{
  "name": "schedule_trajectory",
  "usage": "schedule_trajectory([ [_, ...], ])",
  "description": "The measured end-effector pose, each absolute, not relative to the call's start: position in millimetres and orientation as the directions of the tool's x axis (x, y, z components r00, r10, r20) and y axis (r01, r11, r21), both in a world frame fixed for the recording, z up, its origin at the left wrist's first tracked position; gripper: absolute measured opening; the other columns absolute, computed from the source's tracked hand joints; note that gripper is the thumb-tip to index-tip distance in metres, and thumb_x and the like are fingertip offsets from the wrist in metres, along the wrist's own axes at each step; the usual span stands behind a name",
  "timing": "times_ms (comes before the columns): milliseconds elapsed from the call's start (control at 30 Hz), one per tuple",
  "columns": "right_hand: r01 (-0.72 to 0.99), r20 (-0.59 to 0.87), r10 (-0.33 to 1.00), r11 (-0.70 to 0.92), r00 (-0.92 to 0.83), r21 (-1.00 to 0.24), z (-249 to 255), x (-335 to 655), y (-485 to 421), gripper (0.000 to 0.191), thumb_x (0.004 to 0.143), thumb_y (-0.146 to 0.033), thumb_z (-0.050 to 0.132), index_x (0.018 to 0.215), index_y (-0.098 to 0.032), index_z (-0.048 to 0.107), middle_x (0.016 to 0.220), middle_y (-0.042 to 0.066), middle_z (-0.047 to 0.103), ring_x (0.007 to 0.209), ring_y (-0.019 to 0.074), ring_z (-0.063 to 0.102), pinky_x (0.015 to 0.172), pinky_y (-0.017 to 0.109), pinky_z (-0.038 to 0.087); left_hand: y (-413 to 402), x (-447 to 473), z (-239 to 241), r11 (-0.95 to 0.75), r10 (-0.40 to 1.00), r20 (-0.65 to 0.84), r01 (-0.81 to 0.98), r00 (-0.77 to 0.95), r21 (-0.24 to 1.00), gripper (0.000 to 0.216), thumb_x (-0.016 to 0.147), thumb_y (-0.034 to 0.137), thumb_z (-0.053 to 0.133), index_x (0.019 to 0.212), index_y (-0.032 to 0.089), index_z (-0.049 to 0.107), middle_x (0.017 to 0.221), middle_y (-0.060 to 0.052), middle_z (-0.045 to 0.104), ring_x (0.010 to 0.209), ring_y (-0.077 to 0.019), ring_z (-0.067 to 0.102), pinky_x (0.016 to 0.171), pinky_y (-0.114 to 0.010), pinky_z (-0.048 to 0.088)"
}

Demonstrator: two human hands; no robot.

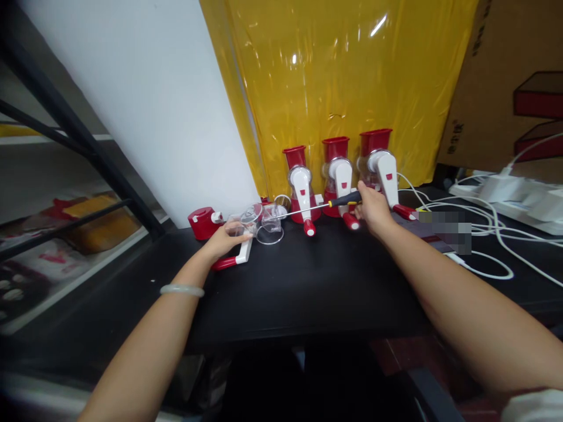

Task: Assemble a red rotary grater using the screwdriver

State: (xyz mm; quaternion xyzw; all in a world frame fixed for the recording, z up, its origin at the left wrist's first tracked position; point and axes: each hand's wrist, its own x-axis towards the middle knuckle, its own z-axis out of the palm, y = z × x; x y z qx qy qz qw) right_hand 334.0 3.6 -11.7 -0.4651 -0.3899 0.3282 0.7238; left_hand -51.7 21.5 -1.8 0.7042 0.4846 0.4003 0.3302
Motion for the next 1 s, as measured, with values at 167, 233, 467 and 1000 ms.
schedule_trajectory([
  [167,-0.214,0.157,0.824,0.317,0.544,-0.924,-6.4,332.3,1.4,0.052,0.102,-0.038,0.025,0.068,-0.02,0.06,0.053,0.006,0.061,0.038,0.012,0.051,0.038,0.024,0.042,20.9,-50.9,-1.1,-0.32,0.946,0.253,0.449,0.202,0.834,0.037,0.066,0.034,0.084,0.097,0.017,0.074,0.12,-0.012,0.07,0.109,-0.0261,0.065,0.095,-0.038,0.05],
  [233,-0.226,0.173,0.824,0.34,0.54,-0.913,-6.5,332.7,1.7,0.05,0.1,-0.028,0.025,0.073,-0.016,0.065,0.061,0.007,0.065,0.043,0.0106,0.054,0.041,0.021,0.044,20.5,-50.8,-1.0,-0.326,0.943,0.256,0.452,0.211,0.83,0.037,0.066,0.034,0.084,0.097,0.017,0.073,0.118,-0.011,0.071,0.109,-0.026,0.065,0.096,-0.038,0.05],
  [467,-0.176,0.27,0.81,0.411,0.52,-0.895,-14.8,336.8,7.8,0.022,0.09,-0.033,0.054,0.079,-0.018,0.065,0.056,0.001,0.06,0.042,0.0098,0.05,0.039,0.02,0.042,20.3,-50.3,-1.0,-0.325,0.944,0.248,0.47,0.219,0.821,0.039,0.066,0.037,0.083,0.098,0.017,0.073,0.113,-0.011,0.072,0.106,-0.026,0.066,0.094,-0.039,0.05],
  [1000,-0.272,0.238,0.837,0.408,0.492,-0.872,-19.5,342.9,13.4,0.024,0.087,-0.033,0.047,0.074,-0.02,0.062,0.06,0.002,0.063,0.043,0.0128,0.055,0.041,0.025,0.048,21.6,-50.7,-1.3,-0.331,0.942,0.253,0.494,0.221,0.804,0.039,0.066,0.036,0.083,0.098,0.016,0.073,0.11,-0.01,0.074,0.105,-0.0257,0.068,0.093,-0.038,0.051],
])
